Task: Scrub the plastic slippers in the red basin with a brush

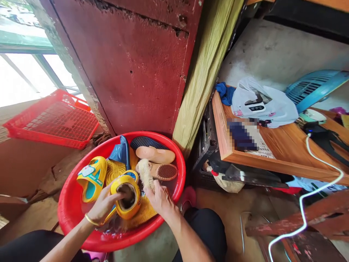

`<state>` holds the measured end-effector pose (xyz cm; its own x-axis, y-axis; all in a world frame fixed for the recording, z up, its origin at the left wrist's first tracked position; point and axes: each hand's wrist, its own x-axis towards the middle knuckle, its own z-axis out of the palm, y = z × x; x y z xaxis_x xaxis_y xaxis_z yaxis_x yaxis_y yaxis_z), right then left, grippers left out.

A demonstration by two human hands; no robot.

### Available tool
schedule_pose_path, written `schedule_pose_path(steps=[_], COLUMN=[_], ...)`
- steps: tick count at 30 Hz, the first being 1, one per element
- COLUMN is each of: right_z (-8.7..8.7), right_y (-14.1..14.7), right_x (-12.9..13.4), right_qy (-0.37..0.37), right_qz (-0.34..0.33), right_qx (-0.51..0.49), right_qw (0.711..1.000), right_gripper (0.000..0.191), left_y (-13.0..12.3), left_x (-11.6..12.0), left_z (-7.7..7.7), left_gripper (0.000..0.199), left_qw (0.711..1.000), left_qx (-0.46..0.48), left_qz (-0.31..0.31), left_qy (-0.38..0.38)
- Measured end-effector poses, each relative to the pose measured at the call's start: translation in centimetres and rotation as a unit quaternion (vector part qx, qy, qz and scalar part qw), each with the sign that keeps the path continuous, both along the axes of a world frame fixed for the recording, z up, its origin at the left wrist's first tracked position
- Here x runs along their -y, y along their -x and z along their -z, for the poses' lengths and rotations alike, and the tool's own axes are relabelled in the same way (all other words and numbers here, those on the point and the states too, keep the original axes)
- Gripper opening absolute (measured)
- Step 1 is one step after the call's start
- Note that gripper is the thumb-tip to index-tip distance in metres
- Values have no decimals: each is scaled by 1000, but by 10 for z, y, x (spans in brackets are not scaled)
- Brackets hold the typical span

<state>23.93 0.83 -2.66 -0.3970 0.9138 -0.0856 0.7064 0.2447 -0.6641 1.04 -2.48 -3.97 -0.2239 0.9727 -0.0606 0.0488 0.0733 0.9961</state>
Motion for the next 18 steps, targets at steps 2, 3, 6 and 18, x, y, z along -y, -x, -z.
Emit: schedule_pose_path(steps=[2, 3, 6, 18], right_z=[5, 8, 14, -27], right_y=[-1, 0, 3, 9], right_x=[3, 4, 6, 19], right_qy=[74, 122, 225, 89], right_qz=[21, 26, 42, 93], right_qx=[-80, -111, -199, -380], right_qw=[994, 986, 953, 916], right_gripper=[36, 42, 56, 46], left_y=[1, 1, -3, -28], left_x=[-3, -5, -11, -1], left_z=[-6, -10, -16, -16], left_gripper=[42, 42, 29, 75], left_qw=[997, 990, 946, 863], left_qx=[82, 138, 305, 448], left_qz=[-14, -31, -91, -36], left_qy=[3, 11, 63, 229])
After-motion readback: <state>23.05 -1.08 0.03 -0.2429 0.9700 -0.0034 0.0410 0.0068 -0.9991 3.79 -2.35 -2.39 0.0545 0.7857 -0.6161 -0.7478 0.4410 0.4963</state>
